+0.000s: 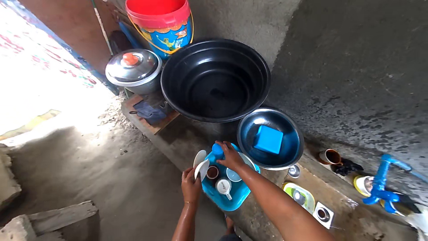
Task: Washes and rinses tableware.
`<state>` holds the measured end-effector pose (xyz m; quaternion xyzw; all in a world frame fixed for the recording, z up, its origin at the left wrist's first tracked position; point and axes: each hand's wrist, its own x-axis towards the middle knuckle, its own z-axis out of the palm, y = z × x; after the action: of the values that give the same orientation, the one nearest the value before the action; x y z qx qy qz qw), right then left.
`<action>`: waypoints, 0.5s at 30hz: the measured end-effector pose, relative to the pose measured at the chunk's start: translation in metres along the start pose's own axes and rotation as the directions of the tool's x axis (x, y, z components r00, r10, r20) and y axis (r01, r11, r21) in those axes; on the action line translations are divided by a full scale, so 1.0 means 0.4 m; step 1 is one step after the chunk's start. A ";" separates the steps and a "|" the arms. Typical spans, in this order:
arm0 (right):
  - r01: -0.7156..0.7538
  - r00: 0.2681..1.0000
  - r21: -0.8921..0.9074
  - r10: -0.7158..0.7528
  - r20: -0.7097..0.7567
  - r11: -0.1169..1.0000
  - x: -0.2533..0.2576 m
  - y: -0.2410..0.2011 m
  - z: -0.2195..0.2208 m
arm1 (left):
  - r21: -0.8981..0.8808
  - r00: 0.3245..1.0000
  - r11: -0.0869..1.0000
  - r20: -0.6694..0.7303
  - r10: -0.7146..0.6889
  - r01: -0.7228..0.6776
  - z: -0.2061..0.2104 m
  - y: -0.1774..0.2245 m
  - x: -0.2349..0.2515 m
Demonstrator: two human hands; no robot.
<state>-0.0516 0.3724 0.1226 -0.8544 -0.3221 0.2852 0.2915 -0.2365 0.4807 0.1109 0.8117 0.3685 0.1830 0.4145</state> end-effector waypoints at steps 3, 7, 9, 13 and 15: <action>-0.116 0.990 0.106 0.123 -0.063 0.988 0.017 0.007 -0.031 | -0.022 0.998 0.999 -0.027 -0.048 0.047 0.004 -0.010 -0.029; -0.198 0.978 0.134 0.206 -0.044 0.971 0.024 -0.002 -0.058 | -0.037 0.996 0.996 -0.022 -0.083 0.083 0.000 -0.030 -0.075; -0.176 0.970 0.267 0.213 -0.116 0.947 0.008 0.002 -0.067 | -0.034 0.995 0.995 -0.016 -0.098 0.097 -0.005 -0.041 -0.096; -0.010 0.921 0.759 0.302 -0.247 0.651 -0.055 0.045 -0.098 | -0.065 0.990 0.988 0.014 -0.142 0.142 -0.016 -0.043 -0.119; -0.004 0.900 0.896 0.393 -0.190 0.443 -0.122 0.064 -0.131 | -0.124 0.985 0.979 0.081 -0.150 0.159 -0.014 -0.039 -0.113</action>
<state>-0.0373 0.3049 0.1547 -0.6504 0.0374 0.2750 0.7071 -0.2765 0.4558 0.1020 0.7579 0.4026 0.1450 0.4924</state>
